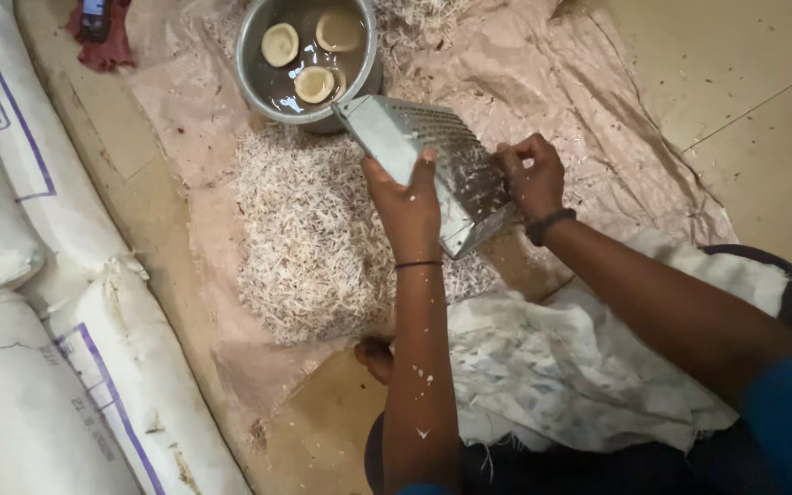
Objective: The person sits on the floor and grates pieces of coconut using a metal hand grater, accumulating a pile of grated coconut on a cloth spread on the floor.
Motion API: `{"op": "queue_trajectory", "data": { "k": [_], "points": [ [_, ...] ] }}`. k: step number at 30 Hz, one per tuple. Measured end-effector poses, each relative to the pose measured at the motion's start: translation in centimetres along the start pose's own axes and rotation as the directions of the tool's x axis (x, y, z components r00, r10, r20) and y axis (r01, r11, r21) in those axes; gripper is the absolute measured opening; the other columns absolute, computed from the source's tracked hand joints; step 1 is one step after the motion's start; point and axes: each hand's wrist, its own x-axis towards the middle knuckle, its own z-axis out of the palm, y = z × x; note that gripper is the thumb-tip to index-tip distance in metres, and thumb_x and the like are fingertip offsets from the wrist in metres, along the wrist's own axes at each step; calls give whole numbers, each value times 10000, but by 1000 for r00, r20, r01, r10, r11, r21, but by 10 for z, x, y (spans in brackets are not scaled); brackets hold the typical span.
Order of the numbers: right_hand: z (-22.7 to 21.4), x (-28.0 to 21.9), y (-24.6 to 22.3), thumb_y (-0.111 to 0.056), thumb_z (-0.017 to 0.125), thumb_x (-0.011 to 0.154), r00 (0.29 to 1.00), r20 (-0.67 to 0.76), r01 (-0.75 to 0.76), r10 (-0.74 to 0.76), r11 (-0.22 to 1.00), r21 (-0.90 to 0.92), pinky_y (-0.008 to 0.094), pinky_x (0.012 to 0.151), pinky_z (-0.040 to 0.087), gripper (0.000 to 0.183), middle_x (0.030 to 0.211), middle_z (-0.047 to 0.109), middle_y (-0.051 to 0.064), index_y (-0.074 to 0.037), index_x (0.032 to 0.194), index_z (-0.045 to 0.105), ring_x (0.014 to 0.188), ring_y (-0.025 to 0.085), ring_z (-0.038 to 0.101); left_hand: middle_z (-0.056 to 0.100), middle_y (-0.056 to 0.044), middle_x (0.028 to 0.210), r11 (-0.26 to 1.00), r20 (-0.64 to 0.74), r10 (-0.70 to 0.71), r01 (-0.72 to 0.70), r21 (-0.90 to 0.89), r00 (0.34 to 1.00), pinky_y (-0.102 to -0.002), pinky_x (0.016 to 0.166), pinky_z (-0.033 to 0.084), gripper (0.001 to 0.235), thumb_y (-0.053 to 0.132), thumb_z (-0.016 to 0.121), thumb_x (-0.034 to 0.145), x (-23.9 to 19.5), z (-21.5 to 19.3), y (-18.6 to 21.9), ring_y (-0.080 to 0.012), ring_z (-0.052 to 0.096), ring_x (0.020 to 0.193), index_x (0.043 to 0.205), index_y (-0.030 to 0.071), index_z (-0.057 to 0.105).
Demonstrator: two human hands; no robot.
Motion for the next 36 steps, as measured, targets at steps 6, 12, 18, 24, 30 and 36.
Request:
{"op": "queue_trajectory", "data": {
  "k": [6, 12, 18, 24, 30, 36],
  "points": [
    [-5, -19, -25, -158, 703, 1039, 991, 76, 85, -106, 967, 241, 258, 633, 539, 167, 999, 584, 39, -51, 1002, 580, 781, 91, 608, 647, -176, 1189, 999, 3, 22, -22, -50, 1000, -358, 961, 513, 498, 91, 717, 906, 0, -3, -6, -221, 643, 1053, 1317, -26, 461],
    [0, -23, -53, -238, 689, 1022, 999, 45, -7, -1, 984, 181, 279, 627, 522, 195, 913, 673, 44, -92, 948, 583, 760, 110, 605, 640, -166, 1164, 999, -9, 33, -33, -28, 999, -361, 935, 517, 497, 94, 721, 905, -3, -2, -4, -225, 636, 1024, 1314, -24, 465],
    [7, 13, -10, -337, 739, 967, 971, 48, -238, 233, 959, 154, 311, 628, 523, 330, 792, 633, 7, -80, 879, 551, 704, 101, 607, 614, -158, 1181, 999, 12, 27, -27, 36, 1000, -353, 945, 510, 495, 115, 724, 920, -2, -7, -4, -215, 616, 1037, 1316, -17, 457],
    [6, -25, -6, -250, 764, 1032, 972, 24, 230, -232, 971, 63, 334, 799, 510, 274, 977, 618, 74, -41, 963, 600, 885, 156, 586, 614, -169, 1182, 998, 20, 56, -56, -22, 998, -370, 955, 511, 473, 148, 732, 948, 5, -1, -15, -224, 601, 1048, 1300, -30, 470],
    [13, -9, -14, -271, 745, 948, 981, 105, -181, 164, 965, 188, 287, 610, 502, 262, 835, 648, 11, -100, 910, 550, 690, 110, 608, 626, -123, 1169, 999, -16, 52, -53, -7, 998, -349, 941, 516, 497, 134, 735, 917, 0, -4, -10, -204, 622, 1044, 1300, -7, 452],
    [13, -15, 20, -194, 756, 1071, 998, -34, 56, -56, 998, -13, 296, 662, 522, 274, 951, 636, 83, -81, 936, 547, 816, 166, 605, 610, -112, 1125, 997, 39, 74, -74, 3, 996, -338, 901, 529, 430, 131, 717, 955, -6, -15, -24, -187, 598, 1005, 1284, -1, 473]
  ]
}}
